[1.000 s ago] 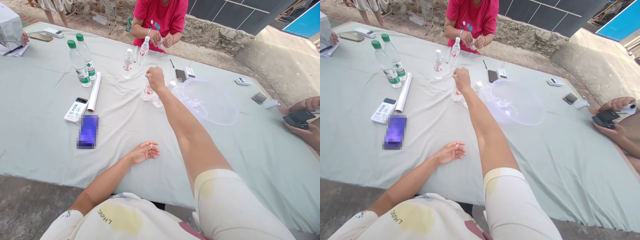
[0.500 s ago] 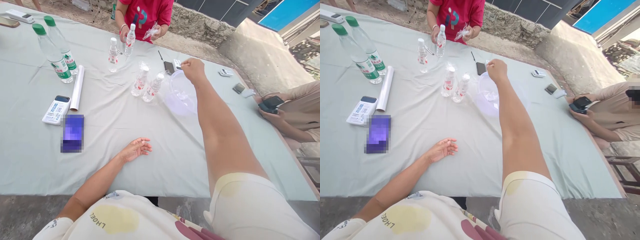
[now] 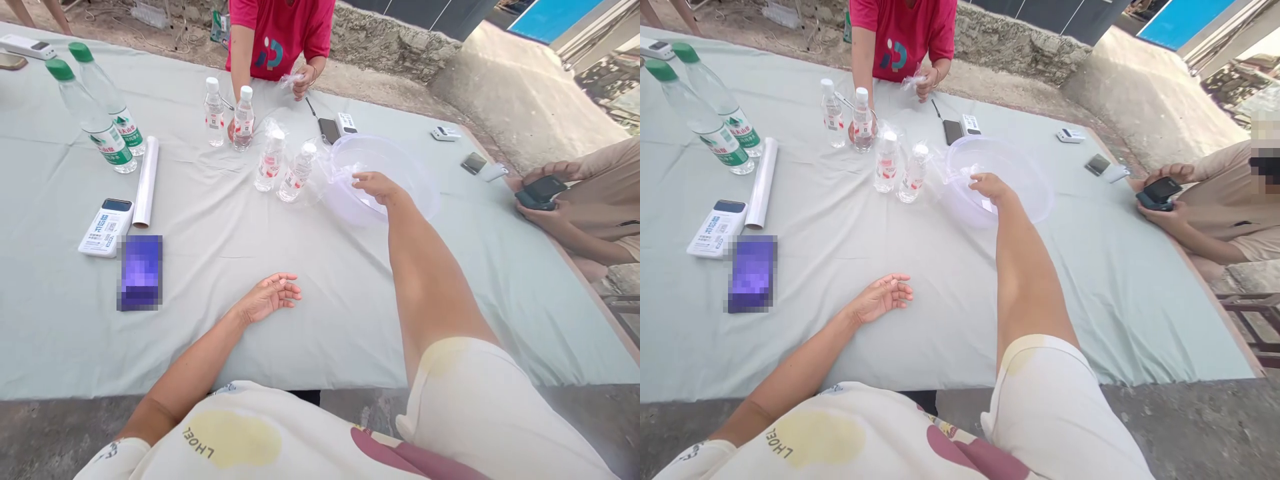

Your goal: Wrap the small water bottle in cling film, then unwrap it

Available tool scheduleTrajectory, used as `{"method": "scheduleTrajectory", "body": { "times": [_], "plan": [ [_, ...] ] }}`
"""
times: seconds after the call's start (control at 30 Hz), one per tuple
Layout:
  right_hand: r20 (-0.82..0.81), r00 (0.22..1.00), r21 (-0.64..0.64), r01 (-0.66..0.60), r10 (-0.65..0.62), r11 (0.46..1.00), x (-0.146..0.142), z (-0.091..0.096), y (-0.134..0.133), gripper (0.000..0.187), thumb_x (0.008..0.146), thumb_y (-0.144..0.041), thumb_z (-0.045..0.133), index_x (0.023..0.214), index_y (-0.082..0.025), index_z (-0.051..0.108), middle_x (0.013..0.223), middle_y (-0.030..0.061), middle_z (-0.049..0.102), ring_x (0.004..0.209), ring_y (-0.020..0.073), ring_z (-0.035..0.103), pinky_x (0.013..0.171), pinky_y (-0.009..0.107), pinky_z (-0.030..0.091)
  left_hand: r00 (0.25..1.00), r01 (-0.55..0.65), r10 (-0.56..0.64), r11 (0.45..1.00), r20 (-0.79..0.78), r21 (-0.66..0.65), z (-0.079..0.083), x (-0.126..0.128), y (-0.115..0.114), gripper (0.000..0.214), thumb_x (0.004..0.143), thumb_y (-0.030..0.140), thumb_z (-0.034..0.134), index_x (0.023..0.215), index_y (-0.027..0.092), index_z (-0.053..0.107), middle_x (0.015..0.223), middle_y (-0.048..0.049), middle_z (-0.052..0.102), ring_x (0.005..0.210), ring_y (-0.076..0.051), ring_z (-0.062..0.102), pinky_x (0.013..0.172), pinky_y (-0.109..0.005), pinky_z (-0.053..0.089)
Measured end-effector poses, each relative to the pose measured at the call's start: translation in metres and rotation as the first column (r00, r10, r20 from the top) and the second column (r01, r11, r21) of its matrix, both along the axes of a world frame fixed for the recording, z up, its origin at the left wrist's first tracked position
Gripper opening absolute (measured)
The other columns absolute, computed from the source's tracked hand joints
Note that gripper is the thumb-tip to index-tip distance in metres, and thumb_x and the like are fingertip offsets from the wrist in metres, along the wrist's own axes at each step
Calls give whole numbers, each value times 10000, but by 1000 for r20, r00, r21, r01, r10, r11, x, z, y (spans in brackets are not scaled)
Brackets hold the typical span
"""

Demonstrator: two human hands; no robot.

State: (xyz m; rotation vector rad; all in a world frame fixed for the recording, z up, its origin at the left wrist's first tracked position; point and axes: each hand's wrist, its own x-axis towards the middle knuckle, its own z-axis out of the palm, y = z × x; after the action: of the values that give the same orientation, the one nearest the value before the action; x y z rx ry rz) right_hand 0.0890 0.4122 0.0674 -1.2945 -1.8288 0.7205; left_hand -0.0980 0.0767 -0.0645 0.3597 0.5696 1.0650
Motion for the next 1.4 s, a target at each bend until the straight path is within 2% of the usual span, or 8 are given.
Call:
{"method": "scheduleTrajectory", "body": {
  "times": [0.2, 0.33, 0.43, 0.73, 0.93, 1.07, 1.23, 1.4],
  "plan": [
    [-173, 968, 190, -150, 183, 970, -9, -3, -130, 265, 802, -353, 686, 1050, -264, 711, 1300, 66, 640, 1318, 263, 525, 1095, 511, 434, 996, -39, 39, 999, 82, -2, 0, 0, 1, 391, 884, 451, 682, 1149, 163, 665, 1041, -114, 713, 986, -226, 689, 841, -353, 522],
    [-212, 884, 29, -420, 416, 907, -26, -53, -250, 99, 744, -350, 721, 834, -332, 758, 1058, 26, 733, 1212, 319, 618, 1118, 564, 415, 966, -133, 147, 988, 212, -79, 4, -4, 3, 500, 881, 582, 613, 1138, 157, 673, 1104, -126, 713, 1070, -254, 666, 883, -375, 522],
    [-235, 800, -77, -581, 552, 810, -32, -92, -288, 105, 745, -293, 701, 751, -386, 750, 892, -10, 746, 1050, 326, 691, 1125, 609, 380, 953, -262, 266, 964, 145, -46, 6, -7, 3, 393, 803, 457, 745, 1060, 165, 684, 1097, -94, 712, 979, -216, 675, 809, -324, 533],
    [-586, 805, -68, -164, 94, 984, -17, -127, -286, 201, 895, -482, 589, 898, -300, 675, 933, 39, 691, 808, 205, 665, 764, 413, 556, 770, -512, 541, 840, -338, 180, 18, -10, 0, 350, 717, 364, 814, 846, 204, 531, 780, 42, 596, 700, -102, 644, 565, -191, 485],
    [-588, 780, -210, -402, 213, 891, -24, -125, -298, 715, 618, -633, 818, 1233, -332, 610, 1243, 59, 639, 984, 226, 653, 755, 351, 565, 557, -415, 571, 820, -603, 393, 17, -5, -9, 301, 829, 430, 709, 840, 215, 498, 732, 59, 573, 426, -53, 525, 379, -185, 333],
    [-582, 791, -376, -468, 189, 800, -32, -122, -301, 402, 739, -491, 783, 1053, -264, 677, 825, -7, 703, 688, 151, 645, 652, 301, 550, 524, -413, 641, 767, -561, 491, 15, -6, -8, 321, 812, 448, 745, 804, 202, 539, 656, 59, 543, 512, -63, 523, 500, -192, 425],
    [-654, 755, -569, -452, -45, 687, -30, -116, -294, 340, 748, -531, 740, 914, -267, 606, 680, -49, 676, 478, 129, 589, 440, 244, 476, 721, -478, 573, 818, -390, 319, 12, -13, -2, 402, 818, 579, 696, 950, 204, 643, 981, -44, 663, 963, -166, 652, 800, -293, 541],
    [-684, 729, -569, -513, -25, 643, -30, -120, -296, 334, 781, -520, 719, 924, -268, 554, 680, -54, 665, 504, 124, 594, 465, 230, 462, 817, -219, 348, 925, -460, 311, 12, -11, -5, 462, 805, 543, 729, 1062, 161, 696, 1015, -90, 688, 981, -194, 653, 877, -332, 522]
  ]
}}
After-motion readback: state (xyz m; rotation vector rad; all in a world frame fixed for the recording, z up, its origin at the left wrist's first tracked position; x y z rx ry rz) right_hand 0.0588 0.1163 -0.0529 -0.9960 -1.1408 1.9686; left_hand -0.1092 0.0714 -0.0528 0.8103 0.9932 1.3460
